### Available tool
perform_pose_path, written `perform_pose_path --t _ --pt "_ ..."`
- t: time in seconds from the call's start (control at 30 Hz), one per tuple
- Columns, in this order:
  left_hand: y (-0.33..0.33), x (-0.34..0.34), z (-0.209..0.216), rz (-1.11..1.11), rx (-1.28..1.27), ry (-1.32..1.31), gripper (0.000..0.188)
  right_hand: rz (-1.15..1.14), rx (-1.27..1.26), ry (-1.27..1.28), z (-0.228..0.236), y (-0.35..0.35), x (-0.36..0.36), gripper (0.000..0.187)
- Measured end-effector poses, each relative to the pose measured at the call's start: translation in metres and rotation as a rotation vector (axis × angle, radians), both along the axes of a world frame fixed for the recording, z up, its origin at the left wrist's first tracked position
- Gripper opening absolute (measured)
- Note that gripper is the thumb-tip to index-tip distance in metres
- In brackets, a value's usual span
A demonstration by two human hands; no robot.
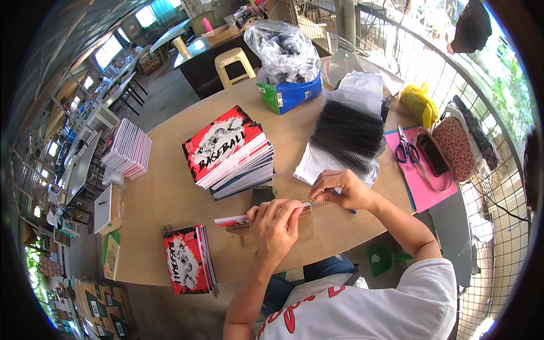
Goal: The person binds notebooks by threading a spiral coil through pre-punched holes and then uses a blue pair of pliers to crimp the ends of the coil.
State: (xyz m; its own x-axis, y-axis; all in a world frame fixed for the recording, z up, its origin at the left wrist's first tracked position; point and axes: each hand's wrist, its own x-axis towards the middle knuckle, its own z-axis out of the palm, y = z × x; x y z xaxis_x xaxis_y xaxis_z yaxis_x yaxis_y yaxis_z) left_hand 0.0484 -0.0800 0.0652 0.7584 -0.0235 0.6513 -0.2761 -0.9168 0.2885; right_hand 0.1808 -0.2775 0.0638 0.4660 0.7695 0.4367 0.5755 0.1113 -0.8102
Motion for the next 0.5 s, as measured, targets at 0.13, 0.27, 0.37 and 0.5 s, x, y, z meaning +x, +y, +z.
perform_pose_path --t 0.13,0.27,0.37,0.5 --pt "-0.001 0.0 -0.003 0.052 0.008 -0.034 0.009 -0.001 -0.102 0.053 0.008 0.0 -0.004 0.013" --pt "-0.008 0.001 -0.006 0.12 0.016 -0.081 0.009 -0.02 -0.168 0.009 0.014 0.002 -0.007 0.014" --pt "-0.01 0.001 -0.006 0.118 0.006 -0.075 0.01 -0.018 -0.152 -0.157 0.011 0.001 -0.004 0.017" --pt "-0.007 0.001 -0.011 0.12 -0.008 -0.108 0.008 -0.063 -0.223 -0.199 0.015 0.001 -0.011 0.019"
